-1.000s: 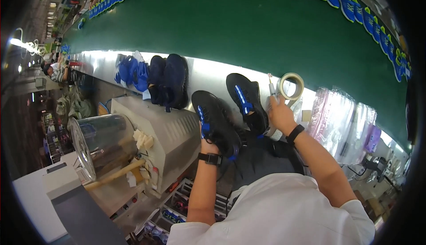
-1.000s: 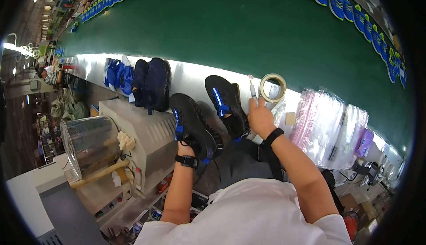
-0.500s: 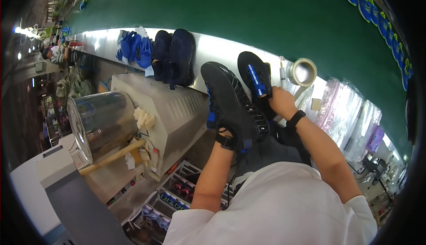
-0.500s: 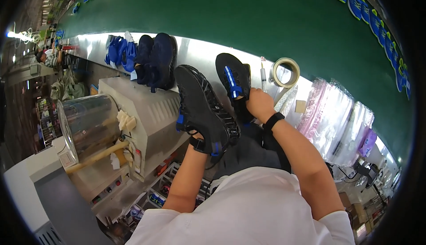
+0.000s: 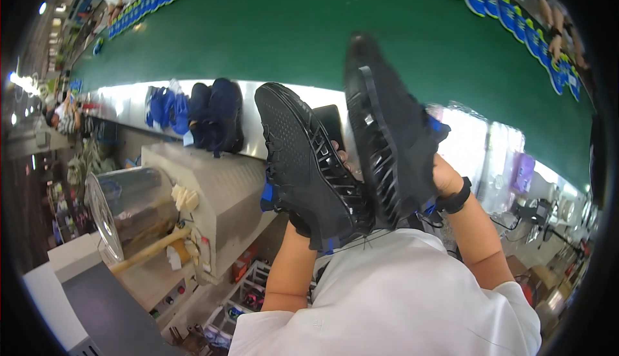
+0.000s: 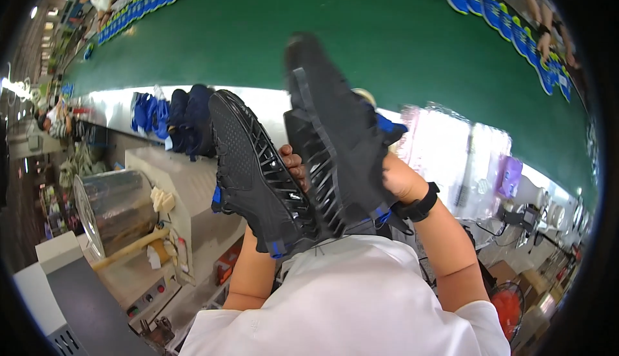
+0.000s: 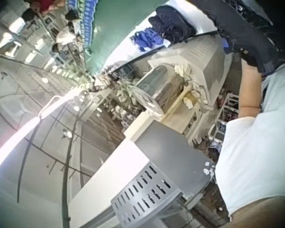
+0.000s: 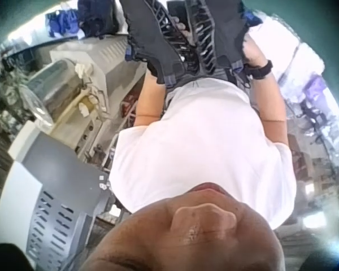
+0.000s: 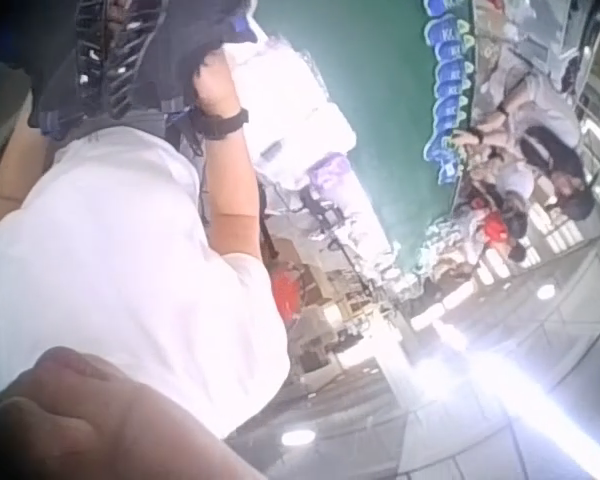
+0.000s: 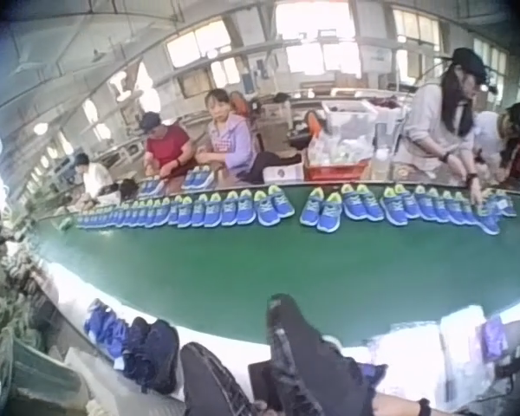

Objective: Inspecting and labeling manufactured shoes on a factory assembly line.

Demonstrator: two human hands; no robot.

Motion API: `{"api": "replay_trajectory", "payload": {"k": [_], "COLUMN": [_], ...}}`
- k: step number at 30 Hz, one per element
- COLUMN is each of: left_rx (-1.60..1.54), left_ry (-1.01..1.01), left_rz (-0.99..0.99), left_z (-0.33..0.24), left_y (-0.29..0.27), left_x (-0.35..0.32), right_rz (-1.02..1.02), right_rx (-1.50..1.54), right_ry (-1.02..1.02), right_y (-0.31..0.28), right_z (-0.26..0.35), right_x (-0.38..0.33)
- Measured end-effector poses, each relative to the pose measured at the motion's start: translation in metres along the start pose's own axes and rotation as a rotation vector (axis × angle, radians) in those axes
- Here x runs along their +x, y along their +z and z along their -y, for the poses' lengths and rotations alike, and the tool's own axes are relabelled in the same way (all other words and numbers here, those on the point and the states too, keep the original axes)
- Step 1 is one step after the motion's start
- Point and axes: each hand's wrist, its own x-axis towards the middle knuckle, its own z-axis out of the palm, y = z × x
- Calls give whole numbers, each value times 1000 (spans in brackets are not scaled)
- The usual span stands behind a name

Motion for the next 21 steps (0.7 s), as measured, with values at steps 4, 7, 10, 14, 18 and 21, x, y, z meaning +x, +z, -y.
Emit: {"api": "replay_trajectory", "payload": {"k": [4,7,10,14,18,21], "left_rx": [44,83,118,153,193,219], "left_ry": [-83,-139,-197,-277,-300,-310], "left_rz": [26,34,39,35,14,-3], "left_z": [20,34,41,59,52,67], "left_y": [18,32,44,52,63,63], "left_x": [18,25,30,26,39,41], "right_rz": [11,3,5,45,-105,-106], "right_rx": [-288,-383,-418,-583,-388,-491], "right_ry": [-121,-110,-116,-264,-63,-83], "right_y": [3,-8,-1,-4,20,16], "right_z": [24,31,50,51,85,83], "right_x": [-26,-43,-57,-68,-75,-77]}}
